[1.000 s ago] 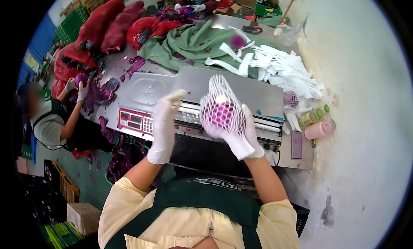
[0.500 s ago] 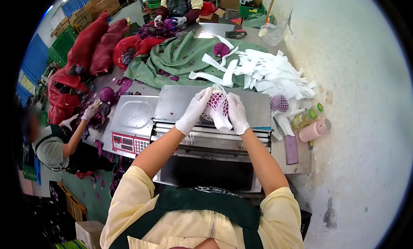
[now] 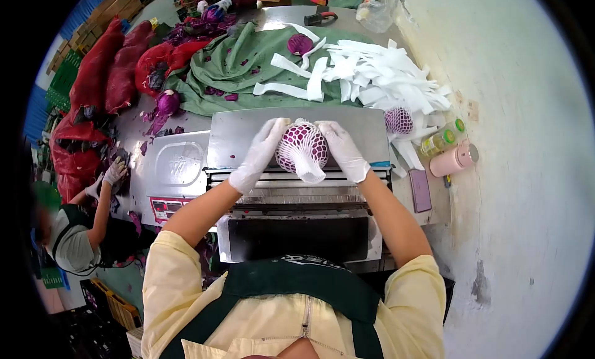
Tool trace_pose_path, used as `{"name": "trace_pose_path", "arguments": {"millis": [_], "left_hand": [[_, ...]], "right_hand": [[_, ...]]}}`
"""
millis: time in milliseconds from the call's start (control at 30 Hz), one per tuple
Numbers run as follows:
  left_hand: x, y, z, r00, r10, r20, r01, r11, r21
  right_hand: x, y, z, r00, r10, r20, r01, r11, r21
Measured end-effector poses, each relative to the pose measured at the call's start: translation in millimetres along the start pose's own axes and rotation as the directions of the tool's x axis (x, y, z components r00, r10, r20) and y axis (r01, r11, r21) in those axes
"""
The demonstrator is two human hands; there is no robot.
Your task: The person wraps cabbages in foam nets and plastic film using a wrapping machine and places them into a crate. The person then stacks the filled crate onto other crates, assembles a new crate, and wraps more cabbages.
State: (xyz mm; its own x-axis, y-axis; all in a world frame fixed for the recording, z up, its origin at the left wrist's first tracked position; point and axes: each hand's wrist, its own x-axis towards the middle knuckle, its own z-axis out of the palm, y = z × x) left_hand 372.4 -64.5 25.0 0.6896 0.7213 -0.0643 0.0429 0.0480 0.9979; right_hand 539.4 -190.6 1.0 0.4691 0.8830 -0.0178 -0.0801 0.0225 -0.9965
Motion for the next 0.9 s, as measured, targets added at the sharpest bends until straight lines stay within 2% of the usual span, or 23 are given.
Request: {"name": "trace_pose_path", "arguments": {"millis": [33, 67, 100, 133, 167, 200, 233, 267, 300, 333, 400, 467, 500, 533, 567, 600, 667, 700, 733, 767, 800, 867, 900], "left_hand": [[-7.7, 4.4, -12.1, 0.992, 0.123, -0.007, -0.120, 0.977, 0.177], [-17.1, 10.8, -30.4, 0.969, 0.245, 0.007, -0.232, 0.909, 0.347], [-24.4, 16.1, -52.1, 0.930, 0.353, 0.100, -0.351, 0.775, 0.525], [-37.5, 21.0, -75.2, 0.891, 0.396, 0.222, -0.445, 0.664, 0.601], [-51.3, 29.8, -99.3, 0.800, 0.467, 0.377, -0.552, 0.328, 0.766], [-60.3, 36.0, -119.1, 0.761, 0.410, 0.503, -0.597, 0.140, 0.790], [-69.6, 42.7, -134.6, 0.745, 0.290, 0.600, -0.623, -0.018, 0.782], [-76.3, 41.6, -146.6, 0.745, 0.291, 0.601, -0.623, -0.020, 0.782], [-82.8, 41.3, -155.7, 0.733, 0.202, 0.649, -0.634, -0.143, 0.760], [-87.9, 39.4, -159.7, 0.722, 0.107, 0.683, -0.643, -0.261, 0.720], [-84.7, 31.2, -147.6, 0.747, 0.036, 0.664, -0.641, -0.227, 0.733], [-80.5, 26.5, -124.2, 0.622, 0.076, 0.779, -0.765, -0.149, 0.626], [-81.5, 26.0, -109.9, 0.622, 0.080, 0.779, -0.765, -0.154, 0.626], [-81.7, 26.1, -94.3, 0.554, 0.141, 0.821, -0.790, -0.221, 0.571], [-80.1, 24.2, -80.7, 0.478, 0.195, 0.857, -0.806, -0.290, 0.516], [-73.8, 10.0, -70.4, 0.477, 0.248, 0.843, -0.833, -0.177, 0.524], [-73.1, -7.4, -62.8, 0.510, 0.384, 0.770, -0.818, -0.059, 0.572], [-79.2, -6.7, -63.2, 0.509, 0.385, 0.770, -0.818, -0.061, 0.572], [-88.6, -1.2, -64.6, 0.743, 0.285, 0.605, -0.664, 0.427, 0.614], [-97.5, 5.8, -65.1, 0.886, 0.061, 0.460, -0.321, 0.797, 0.512], [-109.7, 31.8, -63.5, 0.910, -0.089, 0.406, -0.138, 0.857, 0.497], [-114.3, 48.0, -68.5, 0.926, -0.149, 0.347, 0.121, 0.988, 0.099], [-110.4, 62.0, -68.1, 0.952, 0.003, 0.307, -0.016, 0.999, 0.039]], "right_hand": [[-10.1, -15.7, -4.5, 1.000, 0.000, -0.007, 0.000, 1.000, -0.001], [-23.8, -36.1, -14.5, 0.995, -0.098, -0.023, 0.086, 0.946, -0.314], [-40.1, -59.5, -21.6, 0.982, -0.190, -0.006, 0.149, 0.789, -0.595], [-58.2, -76.6, -28.7, 0.973, -0.230, 0.010, 0.175, 0.708, -0.684], [-68.7, -88.2, -44.4, 0.929, -0.314, 0.196, 0.324, 0.434, -0.841], [-75.6, -94.9, -60.7, 0.855, -0.332, 0.399, 0.455, 0.108, -0.884], [-82.7, -96.1, -74.0, 0.854, -0.335, 0.399, 0.455, 0.108, -0.884], [-89.8, -96.6, -85.6, 0.825, -0.230, 0.515, 0.503, -0.115, -0.857], [-95.8, -96.3, -93.1, 0.793, -0.100, 0.601, 0.545, -0.325, -0.773], [-98.9, -92.8, -98.2, 0.793, -0.102, 0.601, 0.544, -0.326, -0.773], [-102.5, -81.8, -104.4, 0.781, 0.111, 0.615, 0.601, -0.403, -0.691], [-104.2, -72.7, -93.4, 0.761, 0.120, 0.637, 0.628, -0.381, -0.679], [-103.9, -60.8, -91.3, 0.725, 0.089, 0.683, 0.669, -0.328, -0.667], [-103.1, -52.8, -87.4, 0.687, 0.055, 0.725, 0.708, -0.275, -0.650], [-102.3, -46.3, -85.1, 0.726, 0.062, 0.685, 0.684, -0.162, -0.711], [-106.9, -43.3, -80.1, 0.726, 0.058, 0.685, 0.683, -0.167, -0.711], [-120.0, -35.2, -73.2, 0.901, -0.168, 0.399, 0.433, 0.331, -0.838], [-118.4, -20.0, -84.6, 0.861, -0.301, 0.410, 0.505, 0.420, -0.754], [-128.4, -32.1, -80.6, 0.860, -0.303, 0.410, 0.506, 0.418, -0.754], [-145.5, -48.3, -79.2, 0.978, -0.040, 0.204, 0.169, 0.725, -0.667], [-153.6, -68.3, -77.4, 0.957, 0.284, 0.066, -0.224, 0.860, -0.459], [-149.4, -97.9, -82.8, 0.977, 0.197, 0.087, -0.151, 0.916, -0.371], [-144.7, -110.3, -85.8, 0.987, 0.111, 0.113, -0.076, 0.957, -0.281]]}}
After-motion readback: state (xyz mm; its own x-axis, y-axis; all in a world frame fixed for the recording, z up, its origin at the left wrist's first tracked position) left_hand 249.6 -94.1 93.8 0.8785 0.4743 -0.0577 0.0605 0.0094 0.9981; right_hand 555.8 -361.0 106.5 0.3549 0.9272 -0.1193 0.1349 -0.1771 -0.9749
